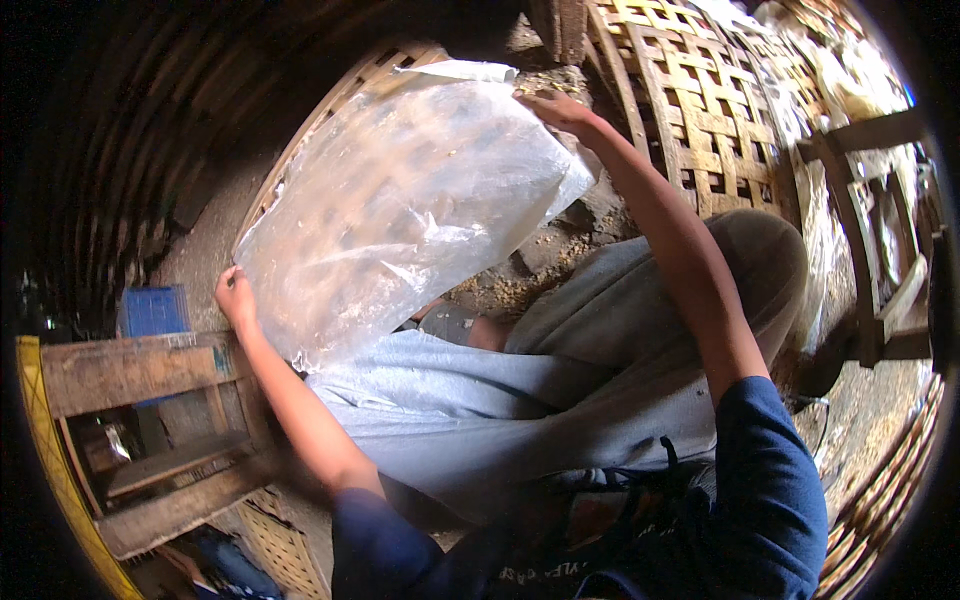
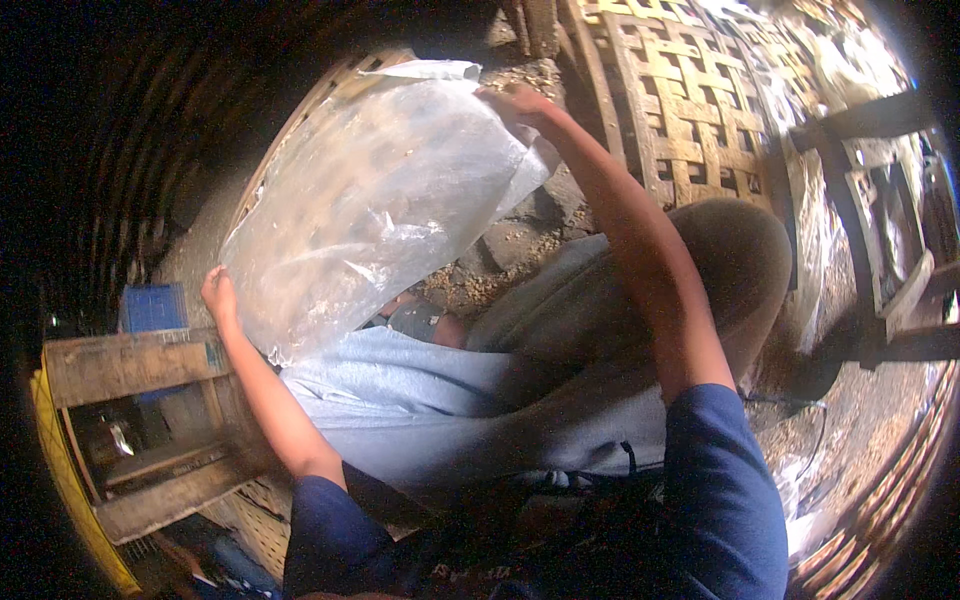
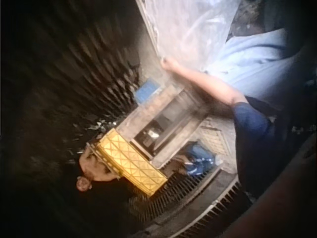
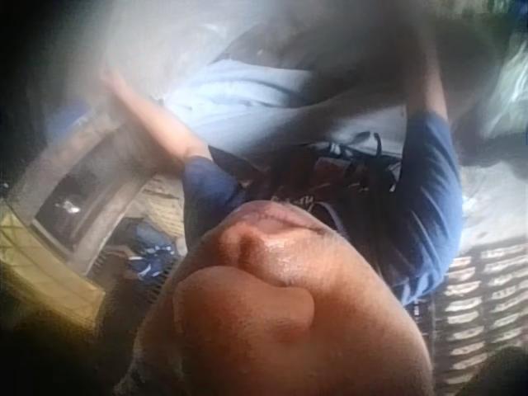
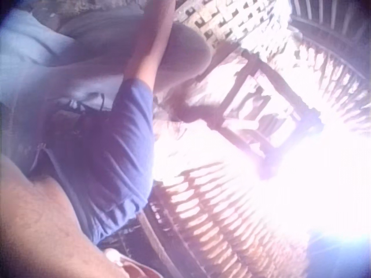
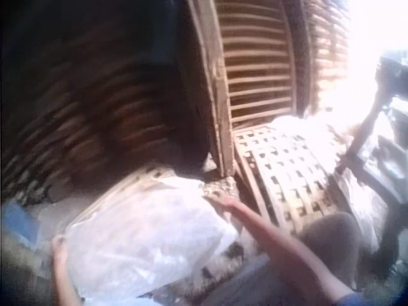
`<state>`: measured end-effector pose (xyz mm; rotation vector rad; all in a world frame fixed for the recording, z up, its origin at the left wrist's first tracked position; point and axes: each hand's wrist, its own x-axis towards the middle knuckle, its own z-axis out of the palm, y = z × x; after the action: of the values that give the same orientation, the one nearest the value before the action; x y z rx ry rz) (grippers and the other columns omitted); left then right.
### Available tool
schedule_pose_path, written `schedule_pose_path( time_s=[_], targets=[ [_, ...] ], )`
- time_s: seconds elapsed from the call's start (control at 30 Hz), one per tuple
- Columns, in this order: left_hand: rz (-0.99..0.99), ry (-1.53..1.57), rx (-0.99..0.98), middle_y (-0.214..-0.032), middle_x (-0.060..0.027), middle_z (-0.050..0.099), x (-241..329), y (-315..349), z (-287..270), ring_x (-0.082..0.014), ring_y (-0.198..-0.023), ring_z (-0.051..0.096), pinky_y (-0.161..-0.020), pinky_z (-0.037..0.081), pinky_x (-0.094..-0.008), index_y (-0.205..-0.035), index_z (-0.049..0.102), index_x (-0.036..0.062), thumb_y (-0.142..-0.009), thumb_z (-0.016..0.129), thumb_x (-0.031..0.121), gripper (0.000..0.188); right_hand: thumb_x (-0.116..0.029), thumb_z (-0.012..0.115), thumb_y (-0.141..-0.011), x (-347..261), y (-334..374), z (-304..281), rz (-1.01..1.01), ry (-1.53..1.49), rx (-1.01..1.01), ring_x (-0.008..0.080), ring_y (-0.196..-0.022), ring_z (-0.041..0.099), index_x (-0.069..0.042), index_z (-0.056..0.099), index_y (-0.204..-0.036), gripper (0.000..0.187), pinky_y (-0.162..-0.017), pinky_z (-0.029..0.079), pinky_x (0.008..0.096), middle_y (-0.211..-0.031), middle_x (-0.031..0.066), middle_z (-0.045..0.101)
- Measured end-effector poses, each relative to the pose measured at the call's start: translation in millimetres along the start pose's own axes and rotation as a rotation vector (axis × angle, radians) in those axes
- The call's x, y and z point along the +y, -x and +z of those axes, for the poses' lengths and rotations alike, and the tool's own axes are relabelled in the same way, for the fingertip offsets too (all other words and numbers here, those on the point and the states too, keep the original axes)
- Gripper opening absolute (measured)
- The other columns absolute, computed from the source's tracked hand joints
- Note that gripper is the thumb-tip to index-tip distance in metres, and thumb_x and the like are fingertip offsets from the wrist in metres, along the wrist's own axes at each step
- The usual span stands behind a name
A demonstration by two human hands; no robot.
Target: The person sits on the floor and assembles a bamboo tray by placing a plastic sheet over a pile of grains and fitting a woven bamboo frame on top. They then use a small wooden block to tap and secure the frame edges before lifting the assembled unit.
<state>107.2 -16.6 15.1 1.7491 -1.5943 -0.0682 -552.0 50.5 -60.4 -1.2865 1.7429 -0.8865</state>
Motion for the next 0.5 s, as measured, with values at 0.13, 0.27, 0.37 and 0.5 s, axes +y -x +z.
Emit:
schedule_pose_path(
  time_s=[0.13,0.27,0.37,0.5],
  targets=[
    [-0.152,0.123,-0.093,-0.106,-0.0147,0.073,-20.5,3.3,-1.4,-0.0240,-0.098,0.067,-0.090,0.050,-0.0349,-0.107,0.071,-0.0048,-0.092,0.064,0.018,0.028,-0.044,0.075,-0.087,-12.1,8.0,1.5,-0.144,-0.304,0.210,0.0150,-0.077,0.063,-0.004,0.074,-0.106,0.044,-0.067,0.051,0.0312,-0.092,0.0066,0.071],
    [-0.255,0.121,-0.077,-0.107,-0.0116,0.071,-1.8,17.2,-0.5,-0.0201,-0.099,0.065,-0.090,0.049,-0.0315,-0.112,0.070,-0.0010,-0.092,0.064,0.015,0.026,-0.017,0.064,-0.088,-19.3,-6.6,-24.0,-0.268,-0.252,0.237,0.0117,-0.074,0.063,-0.004,0.074,-0.113,0.030,-0.068,0.051,0.0282,-0.090,0.0067,0.073],
    [-0.316,0.238,-0.132,-0.109,-0.0096,0.070,8.1,24.6,-6.5,-0.0184,-0.100,0.063,-0.091,0.047,-0.0302,-0.117,0.070,0.0035,-0.090,0.064,0.012,0.028,-0.024,0.064,-0.089,-22.6,-12.5,-31.4,-0.225,0.026,0.335,0.0174,-0.086,0.066,-0.003,0.075,-0.108,0.030,-0.083,0.051,0.0327,-0.096,0.0082,0.075],
    [-0.407,0.428,-0.179,-0.115,-0.0076,0.069,24.0,35.6,-10.5,-0.0171,-0.103,0.062,-0.093,0.046,-0.0296,-0.124,0.070,0.0092,-0.088,0.065,0.008,0.037,-0.023,0.062,-0.091,-41.1,-32.5,-32.3,-0.322,-0.282,0.307,0.0099,-0.073,0.053,-0.002,0.074,-0.103,0.027,-0.066,0.042,0.0283,-0.082,-0.0006,0.064]
  ],
)
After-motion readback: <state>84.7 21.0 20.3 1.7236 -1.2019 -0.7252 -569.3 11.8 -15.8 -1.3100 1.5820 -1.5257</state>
